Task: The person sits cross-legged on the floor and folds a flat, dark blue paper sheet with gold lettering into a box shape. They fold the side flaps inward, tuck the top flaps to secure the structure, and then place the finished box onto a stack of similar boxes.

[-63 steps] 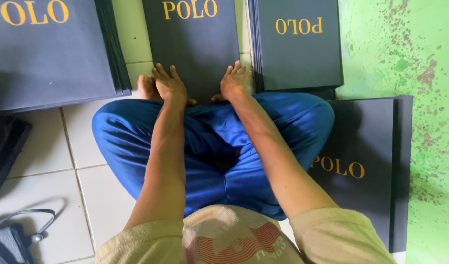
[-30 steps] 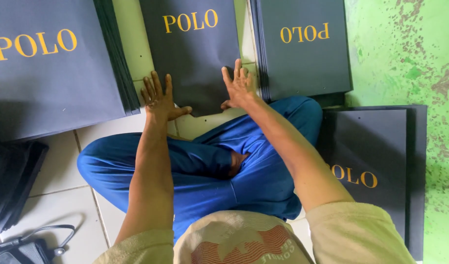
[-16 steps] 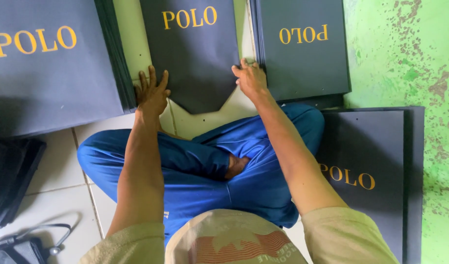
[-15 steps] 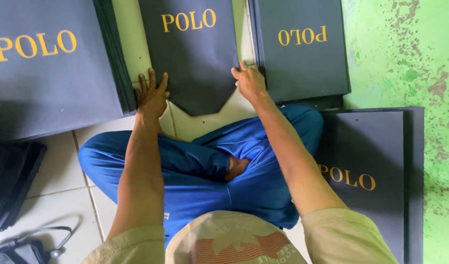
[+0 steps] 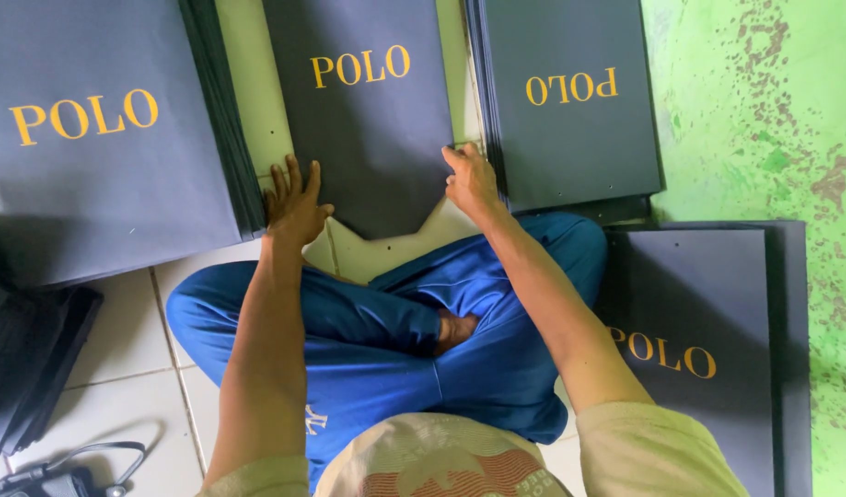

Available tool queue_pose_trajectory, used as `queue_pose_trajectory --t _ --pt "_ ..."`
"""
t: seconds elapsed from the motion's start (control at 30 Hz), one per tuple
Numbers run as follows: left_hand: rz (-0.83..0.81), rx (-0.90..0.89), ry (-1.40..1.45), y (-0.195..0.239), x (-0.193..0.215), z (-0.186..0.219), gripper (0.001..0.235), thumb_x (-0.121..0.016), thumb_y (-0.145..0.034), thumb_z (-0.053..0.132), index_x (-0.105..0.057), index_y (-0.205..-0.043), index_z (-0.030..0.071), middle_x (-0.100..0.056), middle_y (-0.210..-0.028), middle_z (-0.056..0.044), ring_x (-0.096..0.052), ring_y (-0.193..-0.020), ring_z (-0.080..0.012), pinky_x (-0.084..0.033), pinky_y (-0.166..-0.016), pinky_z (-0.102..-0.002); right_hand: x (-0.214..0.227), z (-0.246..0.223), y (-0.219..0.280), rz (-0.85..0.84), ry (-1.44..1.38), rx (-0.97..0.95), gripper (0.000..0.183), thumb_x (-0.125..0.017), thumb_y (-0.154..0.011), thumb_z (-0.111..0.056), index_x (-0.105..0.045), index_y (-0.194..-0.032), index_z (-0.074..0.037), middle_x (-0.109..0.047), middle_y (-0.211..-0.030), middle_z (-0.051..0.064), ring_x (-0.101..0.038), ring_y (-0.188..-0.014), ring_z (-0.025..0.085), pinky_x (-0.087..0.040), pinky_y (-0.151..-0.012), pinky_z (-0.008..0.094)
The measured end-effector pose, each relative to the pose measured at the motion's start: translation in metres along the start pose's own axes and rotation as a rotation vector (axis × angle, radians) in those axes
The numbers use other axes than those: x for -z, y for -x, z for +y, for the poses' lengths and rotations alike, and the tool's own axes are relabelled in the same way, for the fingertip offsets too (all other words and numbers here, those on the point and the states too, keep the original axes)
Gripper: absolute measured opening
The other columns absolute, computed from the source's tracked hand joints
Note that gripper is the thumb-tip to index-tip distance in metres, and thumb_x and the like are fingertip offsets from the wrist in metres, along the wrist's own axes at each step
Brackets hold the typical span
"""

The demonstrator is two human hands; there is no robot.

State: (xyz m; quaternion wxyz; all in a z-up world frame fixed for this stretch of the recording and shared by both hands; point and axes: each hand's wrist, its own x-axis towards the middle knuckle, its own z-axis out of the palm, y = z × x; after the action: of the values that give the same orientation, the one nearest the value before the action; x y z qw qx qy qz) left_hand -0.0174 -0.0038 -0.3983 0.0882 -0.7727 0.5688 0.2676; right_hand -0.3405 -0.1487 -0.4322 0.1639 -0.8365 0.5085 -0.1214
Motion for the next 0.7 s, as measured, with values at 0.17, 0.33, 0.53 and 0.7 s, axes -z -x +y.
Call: queue_pose_trajectory --t 0.17,0.33,0.53,0.7 --pt "0.138 -0.024 0.025 -0.003 -0.009 -0.008 0.089 -0.065 -0.098 0.046 -0.016 -0.169 0.025 -0.004 -0.173 -0.02 -0.006 -0.157 -0.0485 -0.028 -0.121 -0.066 -0.014 0.011 -0.009 0.038 -0.065 -0.053 0.062 -0.081 -0.073 -0.005 -0.068 -0.132 -0.022 -0.059 -0.108 0.008 -0.071 -0.092 0.035 -0.059 -0.084 0.051" --pt "0.504 -0.098 -0.095 -0.028 -0.055 -0.027 0.071 -0.071 -0.093 0.048 -0.049 -0.159 0.032 -0.034 -0.165 -0.024 -0.034 -0.146 -0.0526 -0.053 -0.099 -0.062 -0.01 0.01 0.001 0.023 -0.112 0.06 0.044 -0.076 -0.082 0.002 -0.077 -0.123 -0.014 -0.06 -0.122 0.02 -0.068 -0.106 0.047 -0.057 -0.091 0.051" --pt "0.421 -0.06 0.076 -0.027 -0.053 -0.021 0.052 -0.069 -0.102 0.017 -0.061 -0.153 0.029 -0.013 -0.171 -0.021 -0.017 -0.152 -0.0521 -0.045 -0.108 -0.064 -0.019 0.024 -0.001 -0.02 0.0 0.073 0.033 -0.078 -0.086 -0.013 -0.08 -0.117 -0.023 -0.06 -0.137 0.011 -0.067 -0.115 0.04 -0.059 -0.092 0.049" --pt "0.362 -0.369 -0.055 0.007 -0.01 0.0 0.068 -0.071 -0.076 -0.017 -0.061 -0.141 0.0 -0.04 -0.152 -0.028 -0.038 -0.14 -0.0451 -0.051 -0.103 -0.057 0.044 -0.01 0.0 -0.285 0.355 0.499 0.044 -0.075 -0.091 -0.013 -0.064 -0.13 0.006 -0.025 -0.17 0.012 -0.027 -0.153 0.035 -0.039 -0.118 0.052"
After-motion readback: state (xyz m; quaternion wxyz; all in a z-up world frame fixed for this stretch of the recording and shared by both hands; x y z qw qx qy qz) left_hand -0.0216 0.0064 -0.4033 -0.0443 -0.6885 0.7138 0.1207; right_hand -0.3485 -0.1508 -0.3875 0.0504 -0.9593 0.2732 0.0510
